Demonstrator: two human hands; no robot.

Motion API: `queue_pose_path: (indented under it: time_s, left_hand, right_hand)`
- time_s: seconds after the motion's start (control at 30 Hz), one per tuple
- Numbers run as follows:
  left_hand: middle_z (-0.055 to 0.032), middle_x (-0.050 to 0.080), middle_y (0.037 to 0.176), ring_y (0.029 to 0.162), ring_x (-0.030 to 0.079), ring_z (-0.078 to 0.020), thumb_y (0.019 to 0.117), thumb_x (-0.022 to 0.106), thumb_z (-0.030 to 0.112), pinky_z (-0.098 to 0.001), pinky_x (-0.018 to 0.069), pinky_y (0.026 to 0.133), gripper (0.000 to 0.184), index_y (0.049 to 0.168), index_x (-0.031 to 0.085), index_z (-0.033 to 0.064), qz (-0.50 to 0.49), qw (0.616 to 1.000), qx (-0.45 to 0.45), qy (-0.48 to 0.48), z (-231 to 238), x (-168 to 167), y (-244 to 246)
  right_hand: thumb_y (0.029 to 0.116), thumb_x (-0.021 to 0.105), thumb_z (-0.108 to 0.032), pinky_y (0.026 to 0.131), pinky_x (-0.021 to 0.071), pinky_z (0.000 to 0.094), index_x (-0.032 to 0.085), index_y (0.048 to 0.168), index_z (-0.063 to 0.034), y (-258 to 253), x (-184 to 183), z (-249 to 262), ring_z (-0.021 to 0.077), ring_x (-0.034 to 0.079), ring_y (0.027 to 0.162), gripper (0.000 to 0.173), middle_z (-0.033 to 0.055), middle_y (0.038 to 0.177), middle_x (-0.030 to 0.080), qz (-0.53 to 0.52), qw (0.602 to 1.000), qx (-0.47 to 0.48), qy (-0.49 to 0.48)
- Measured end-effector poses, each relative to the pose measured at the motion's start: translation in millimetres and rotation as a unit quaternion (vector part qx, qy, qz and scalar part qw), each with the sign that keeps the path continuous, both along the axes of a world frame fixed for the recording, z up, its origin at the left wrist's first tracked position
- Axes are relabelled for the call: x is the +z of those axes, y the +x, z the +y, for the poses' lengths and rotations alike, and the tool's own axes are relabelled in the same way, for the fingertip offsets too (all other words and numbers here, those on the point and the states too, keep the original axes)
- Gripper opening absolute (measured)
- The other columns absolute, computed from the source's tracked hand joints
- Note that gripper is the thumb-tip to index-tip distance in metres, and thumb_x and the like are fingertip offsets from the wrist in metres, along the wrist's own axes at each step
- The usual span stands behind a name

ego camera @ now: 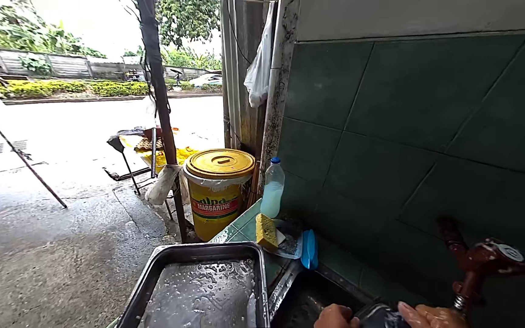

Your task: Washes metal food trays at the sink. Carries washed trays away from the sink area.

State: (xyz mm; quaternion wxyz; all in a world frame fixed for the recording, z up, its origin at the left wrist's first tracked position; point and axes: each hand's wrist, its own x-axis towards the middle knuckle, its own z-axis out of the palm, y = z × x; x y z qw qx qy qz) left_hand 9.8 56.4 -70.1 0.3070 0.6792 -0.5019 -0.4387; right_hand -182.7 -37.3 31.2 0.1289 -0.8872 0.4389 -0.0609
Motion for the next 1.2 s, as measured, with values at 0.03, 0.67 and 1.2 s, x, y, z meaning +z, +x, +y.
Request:
queue_pose_path:
  time_s: [0.03, 0.67, 1.2]
  left_hand:
    - [-0.02, 0.072, 0.114, 0.112, 0.068, -0.0358, 0.105, 0.048, 0.035, -0.0629, 0.0497, 0.097, 0.041, 0.116, 0.073, 0.0052, -0.001, 1.0, 0.001, -0.002, 0, 3, 0]
    - [0.0035, 0.067, 0.072, 0.065, 0.063, -0.0042, 0.1027, 0.057, 0.024, -0.0254, 0.0533, 0.065, 0.026, 0.09, 0.073, 0.0087, 0.181, 0.975, 0.027, -0.128, 8, -11, 12]
    - [-0.0127, 0.072, 0.117, 0.113, 0.068, -0.0281, 0.1096, 0.036, 0.04, -0.0553, 0.0491, 0.101, 0.05, 0.123, 0.072, 0.0077, -0.074, 0.989, 0.02, -0.123, -12, 21, -27]
  right_hand:
    - [0.1031, 0.048, -0.04, 0.078, 0.0504, 0.0629, 0.064, 0.074, 0.0074, 0, -1, 0, 0.0442, 0.067, 0.083, 0.058, 0.0266, 0.077, 0.066, -0.029, 0.999, 0.004, -0.013]
    - [0.0952, 0.062, -0.009, 0.065, 0.0553, 0.0319, 0.066, 0.103, -0.0005, -2, 24, 2, 0.0143, 0.063, 0.066, 0.012, 0.0082, 0.084, 0.065, -0.13, 0.964, -0.102, 0.207]
    - [0.1048, 0.052, -0.023, 0.063, 0.0484, 0.0384, 0.066, 0.08, -0.0009, -93, -65, 61, 0.0147, 0.056, 0.061, 0.036, 0.0042, 0.064, 0.056, -0.285, 0.912, -0.275, 0.108]
